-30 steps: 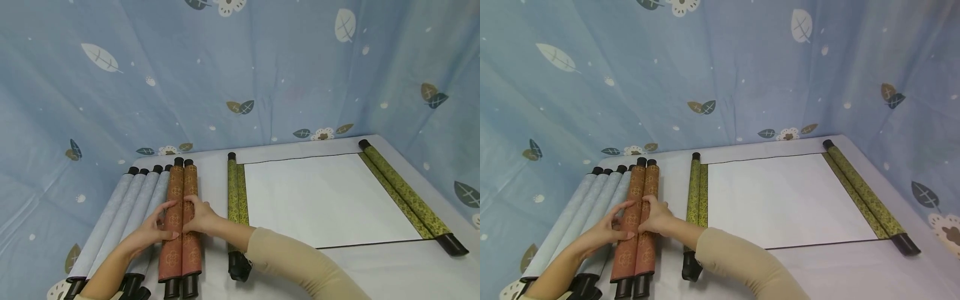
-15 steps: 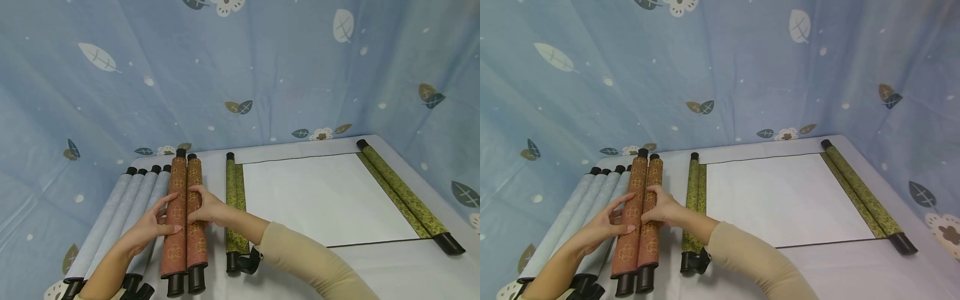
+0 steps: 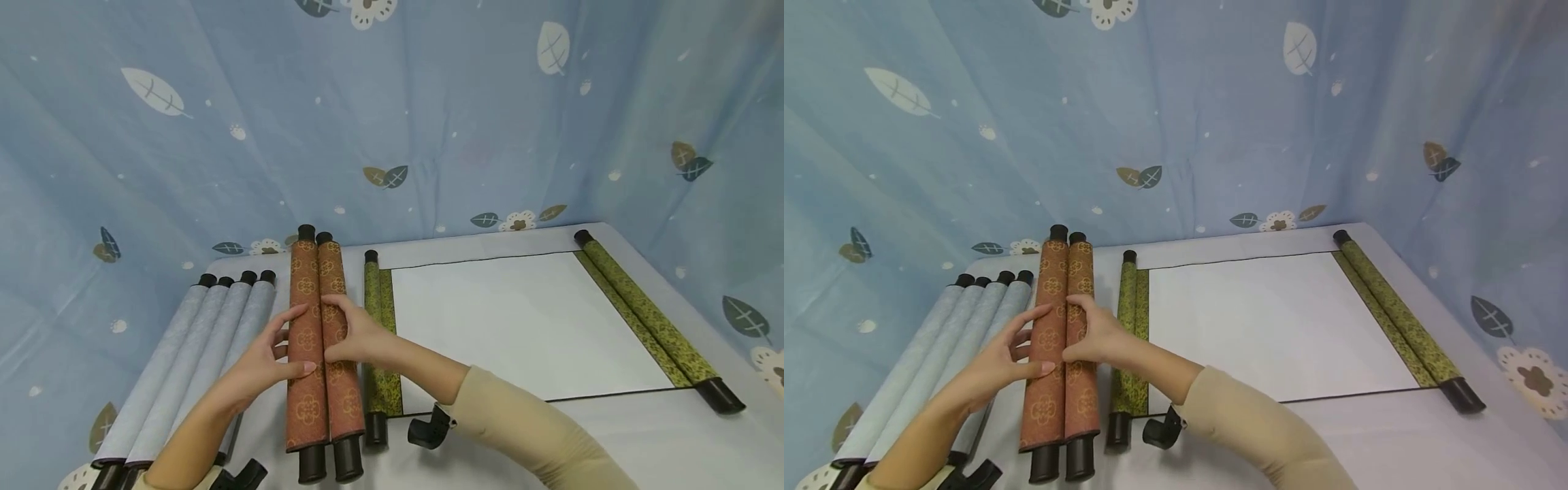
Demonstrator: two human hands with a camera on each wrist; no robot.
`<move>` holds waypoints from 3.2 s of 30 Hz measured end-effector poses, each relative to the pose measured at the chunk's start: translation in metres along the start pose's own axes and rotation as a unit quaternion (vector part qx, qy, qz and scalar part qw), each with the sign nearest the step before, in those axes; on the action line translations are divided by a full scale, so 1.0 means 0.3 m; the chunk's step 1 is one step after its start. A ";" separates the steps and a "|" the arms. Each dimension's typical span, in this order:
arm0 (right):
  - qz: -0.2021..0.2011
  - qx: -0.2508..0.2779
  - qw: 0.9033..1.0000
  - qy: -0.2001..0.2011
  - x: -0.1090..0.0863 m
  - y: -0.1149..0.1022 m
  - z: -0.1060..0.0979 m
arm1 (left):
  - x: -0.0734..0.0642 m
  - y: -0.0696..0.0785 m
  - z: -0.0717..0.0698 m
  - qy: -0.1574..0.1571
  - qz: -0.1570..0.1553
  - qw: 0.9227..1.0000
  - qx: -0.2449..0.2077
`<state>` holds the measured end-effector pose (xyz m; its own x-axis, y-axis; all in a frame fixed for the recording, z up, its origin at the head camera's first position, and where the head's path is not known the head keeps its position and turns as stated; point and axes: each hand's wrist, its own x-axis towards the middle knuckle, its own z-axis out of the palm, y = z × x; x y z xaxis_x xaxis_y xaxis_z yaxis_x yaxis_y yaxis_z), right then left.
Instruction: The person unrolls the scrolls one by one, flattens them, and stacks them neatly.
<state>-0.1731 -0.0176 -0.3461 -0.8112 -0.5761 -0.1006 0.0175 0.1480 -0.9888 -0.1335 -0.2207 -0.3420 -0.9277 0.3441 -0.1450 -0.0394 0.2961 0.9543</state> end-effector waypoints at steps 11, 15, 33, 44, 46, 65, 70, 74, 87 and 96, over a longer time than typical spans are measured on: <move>-0.018 -0.034 0.999 0.031 -0.076 0.002 -0.144 | 0.088 0.046 0.115 0.002 0.002 1.000 -0.027; -0.020 -0.051 0.998 0.042 -0.100 0.006 -0.186 | 0.121 0.058 0.153 -0.009 0.006 0.999 -0.041; -0.010 -0.068 0.995 0.073 -0.197 0.008 -0.338 | 0.235 0.111 0.291 -0.036 0.041 0.997 -0.048; -0.005 -0.080 0.993 0.088 -0.251 -0.001 -0.420 | 0.293 0.153 0.356 -0.048 0.059 0.996 -0.057; 0.001 -0.081 0.993 0.090 -0.258 0.005 -0.437 | 0.307 0.155 0.370 -0.054 0.057 0.995 -0.059; 0.045 -0.068 0.992 0.098 -0.303 0.111 -0.510 | 0.409 0.108 0.447 -0.137 0.017 0.990 -0.020; 0.050 -0.068 0.991 0.107 -0.299 0.152 -0.503 | 0.425 0.086 0.449 -0.155 0.003 0.988 -0.004; 0.065 -0.070 0.988 0.119 -0.296 0.181 -0.503 | 0.440 0.082 0.453 -0.168 -0.012 0.985 0.023; 0.108 -0.091 0.980 0.139 -0.303 0.257 -0.561 | 0.524 0.078 0.546 -0.171 -0.041 0.982 0.073; 0.114 -0.103 0.979 0.135 -0.326 0.260 -0.623 | 0.572 0.100 0.615 -0.167 -0.048 0.982 0.067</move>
<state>-0.2015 0.2005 -0.3929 -0.9256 -0.2794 -0.2553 0.1198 0.4235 -0.8979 -0.2252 0.0116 -0.3865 -0.7472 0.5760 -0.3315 -0.0499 0.4488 0.8922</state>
